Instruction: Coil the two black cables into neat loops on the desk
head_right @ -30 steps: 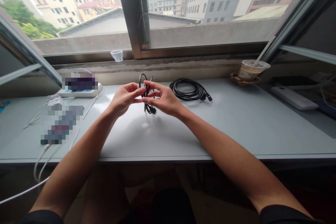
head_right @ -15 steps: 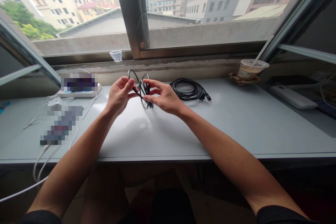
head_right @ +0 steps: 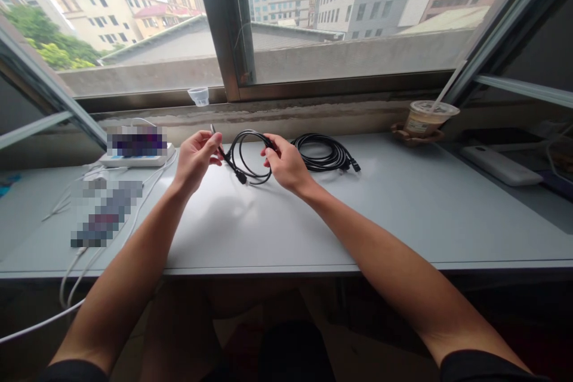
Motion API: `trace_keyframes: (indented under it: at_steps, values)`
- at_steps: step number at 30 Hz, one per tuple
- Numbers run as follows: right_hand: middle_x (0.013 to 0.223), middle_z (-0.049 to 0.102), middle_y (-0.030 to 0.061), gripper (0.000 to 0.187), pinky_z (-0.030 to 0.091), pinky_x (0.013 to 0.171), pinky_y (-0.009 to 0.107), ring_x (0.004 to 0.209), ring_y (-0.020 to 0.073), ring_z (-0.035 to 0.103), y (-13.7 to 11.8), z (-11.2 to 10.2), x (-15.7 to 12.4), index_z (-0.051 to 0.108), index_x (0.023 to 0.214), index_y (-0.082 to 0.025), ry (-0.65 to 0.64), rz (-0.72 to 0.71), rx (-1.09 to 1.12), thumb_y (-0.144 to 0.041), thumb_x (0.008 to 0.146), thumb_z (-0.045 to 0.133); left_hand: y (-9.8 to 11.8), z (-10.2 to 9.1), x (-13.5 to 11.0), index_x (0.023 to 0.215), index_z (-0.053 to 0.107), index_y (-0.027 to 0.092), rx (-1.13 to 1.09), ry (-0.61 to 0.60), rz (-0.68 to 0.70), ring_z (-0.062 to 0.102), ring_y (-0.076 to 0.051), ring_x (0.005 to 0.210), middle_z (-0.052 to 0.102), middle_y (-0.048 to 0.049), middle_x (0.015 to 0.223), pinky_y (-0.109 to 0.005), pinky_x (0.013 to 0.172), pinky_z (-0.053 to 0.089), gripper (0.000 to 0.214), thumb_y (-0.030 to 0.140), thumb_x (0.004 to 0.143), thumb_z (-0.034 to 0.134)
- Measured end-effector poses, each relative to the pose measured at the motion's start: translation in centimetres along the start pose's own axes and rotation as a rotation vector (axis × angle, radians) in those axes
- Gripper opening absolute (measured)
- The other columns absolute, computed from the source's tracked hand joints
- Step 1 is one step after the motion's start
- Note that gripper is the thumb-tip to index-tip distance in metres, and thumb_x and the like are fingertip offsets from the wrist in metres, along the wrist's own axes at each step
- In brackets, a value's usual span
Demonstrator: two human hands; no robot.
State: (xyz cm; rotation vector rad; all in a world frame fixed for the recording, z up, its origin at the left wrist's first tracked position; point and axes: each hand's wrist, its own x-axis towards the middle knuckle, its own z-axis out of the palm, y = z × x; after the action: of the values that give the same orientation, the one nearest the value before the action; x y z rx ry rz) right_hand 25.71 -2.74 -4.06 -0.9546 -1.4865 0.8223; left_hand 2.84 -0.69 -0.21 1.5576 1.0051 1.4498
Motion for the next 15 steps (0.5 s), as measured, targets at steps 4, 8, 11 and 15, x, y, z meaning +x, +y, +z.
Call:
trace_keyframes:
  at_steps: [4,8,11,15]
  values:
    - [0.093,0.070,0.0054,0.036,0.055,0.073,0.033,0.076,0.0177,0.061,0.00,-0.41,0.28,0.069,0.118,-0.019,0.104,-0.048,-0.049,-0.047,0.096,0.064,-0.26,-0.04,-0.42,0.098,0.077,0.018,0.302,-0.044,0.236,0.067,-0.020,0.094,0.070,-0.0103,0.108,-0.027,0.070,0.054,0.038,0.055,0.094,0.070]
    - [0.089,0.070,0.0050,0.036,0.053,0.071,0.031,0.076,0.0177,0.061,-0.37,-0.74,0.24,0.072,0.109,-0.020,0.115,-0.084,-0.075,-0.052,0.094,0.067,-0.49,-0.17,-0.55,0.132,0.072,0.024,0.512,-0.021,0.465,0.058,-0.030,0.135,0.061,-0.0139,0.145,-0.036,0.099,0.054,0.048,0.043,0.089,0.080]
    - [0.084,0.069,0.0037,0.040,0.051,0.065,0.030,0.070,0.0166,0.058,-0.52,-0.79,0.22,0.074,0.106,-0.021,0.091,-0.060,-0.069,-0.058,0.091,0.071,-0.69,-0.09,-0.58,0.133,0.073,0.026,0.511,-0.094,0.510,0.063,-0.028,0.132,0.069,-0.0119,0.140,-0.039,0.107,0.051,0.046,0.043,0.091,0.078]
    - [0.084,0.068,0.0037,0.040,0.051,0.064,0.030,0.070,0.0170,0.058,-0.16,-1.06,0.51,0.075,0.105,-0.021,0.116,-0.049,-0.059,-0.058,0.089,0.073,-0.72,-0.50,-0.48,0.107,0.083,0.026,0.424,-0.053,0.444,0.074,-0.021,0.097,0.080,-0.0070,0.103,-0.033,0.088,0.057,0.025,0.045,0.099,0.069]
